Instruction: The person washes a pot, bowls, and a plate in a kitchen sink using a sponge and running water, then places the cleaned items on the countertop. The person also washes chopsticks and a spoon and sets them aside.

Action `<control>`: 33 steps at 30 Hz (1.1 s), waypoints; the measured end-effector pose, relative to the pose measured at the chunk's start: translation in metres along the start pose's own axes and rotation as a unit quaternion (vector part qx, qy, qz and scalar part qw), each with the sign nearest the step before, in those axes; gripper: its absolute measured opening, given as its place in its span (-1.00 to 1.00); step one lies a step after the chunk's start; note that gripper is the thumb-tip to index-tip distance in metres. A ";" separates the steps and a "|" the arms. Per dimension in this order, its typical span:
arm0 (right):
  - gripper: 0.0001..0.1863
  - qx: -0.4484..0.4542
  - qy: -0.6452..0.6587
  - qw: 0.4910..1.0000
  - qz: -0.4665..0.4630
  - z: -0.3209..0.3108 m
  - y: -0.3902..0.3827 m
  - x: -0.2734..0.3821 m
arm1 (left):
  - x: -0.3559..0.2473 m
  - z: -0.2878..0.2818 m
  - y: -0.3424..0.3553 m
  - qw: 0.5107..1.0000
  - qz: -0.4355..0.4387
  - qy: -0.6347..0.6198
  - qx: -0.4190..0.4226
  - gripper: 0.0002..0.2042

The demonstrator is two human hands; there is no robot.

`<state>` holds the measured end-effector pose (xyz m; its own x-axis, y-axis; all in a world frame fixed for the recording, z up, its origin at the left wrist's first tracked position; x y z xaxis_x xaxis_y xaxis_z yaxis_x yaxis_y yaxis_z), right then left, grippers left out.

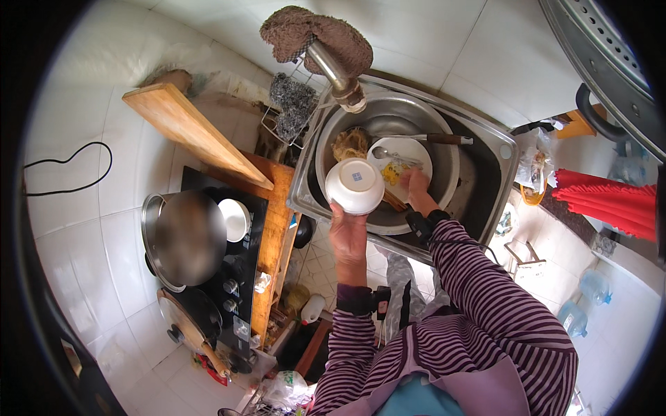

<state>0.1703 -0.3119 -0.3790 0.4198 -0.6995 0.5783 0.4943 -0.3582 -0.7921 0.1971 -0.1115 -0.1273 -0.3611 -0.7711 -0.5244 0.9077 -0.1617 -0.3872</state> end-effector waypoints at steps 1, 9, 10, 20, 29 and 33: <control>-0.72 0.059 0.167 0.975 0.137 0.023 -0.018 -0.021 | 0.003 -0.002 0.000 1.000 -0.008 0.004 -0.009 -0.40; -0.74 0.357 -0.085 0.875 -0.316 0.102 -0.206 0.127 | 0.026 -0.009 0.022 0.997 0.006 -0.055 0.045 -0.47; -0.72 0.370 -0.207 0.812 -0.401 0.112 -0.236 0.135 | 0.035 -0.012 0.027 0.997 -0.003 -0.067 0.047 -0.49; -0.68 0.206 -0.531 0.481 -0.666 0.124 -0.290 0.178 | 0.071 0.033 0.005 0.991 -0.099 -0.092 0.022 -0.69; -0.51 0.319 -0.281 0.890 -0.165 0.087 -0.210 0.198 | 0.052 0.072 -0.027 0.990 -0.105 0.014 0.095 -0.53; -0.34 0.306 -0.374 0.826 -0.290 0.090 -0.241 0.212 | 0.047 0.079 -0.033 0.988 -0.108 0.044 0.104 -0.56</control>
<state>0.2087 -0.3182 -0.0479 0.2182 0.1393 0.9659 0.9734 0.0401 -0.2257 0.1673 -0.1909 -0.0789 -0.5595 -0.6498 -0.5145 0.8288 -0.4457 -0.3383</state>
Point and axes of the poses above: each hand's wrist, its own y-axis towards the middle knuckle, its own z-axis out of the palm, x = y × z, the point moved 9 cm from there along y, towards the middle knuckle, and after that the axes turned 3 degrees about y, right-handed, at the moved point
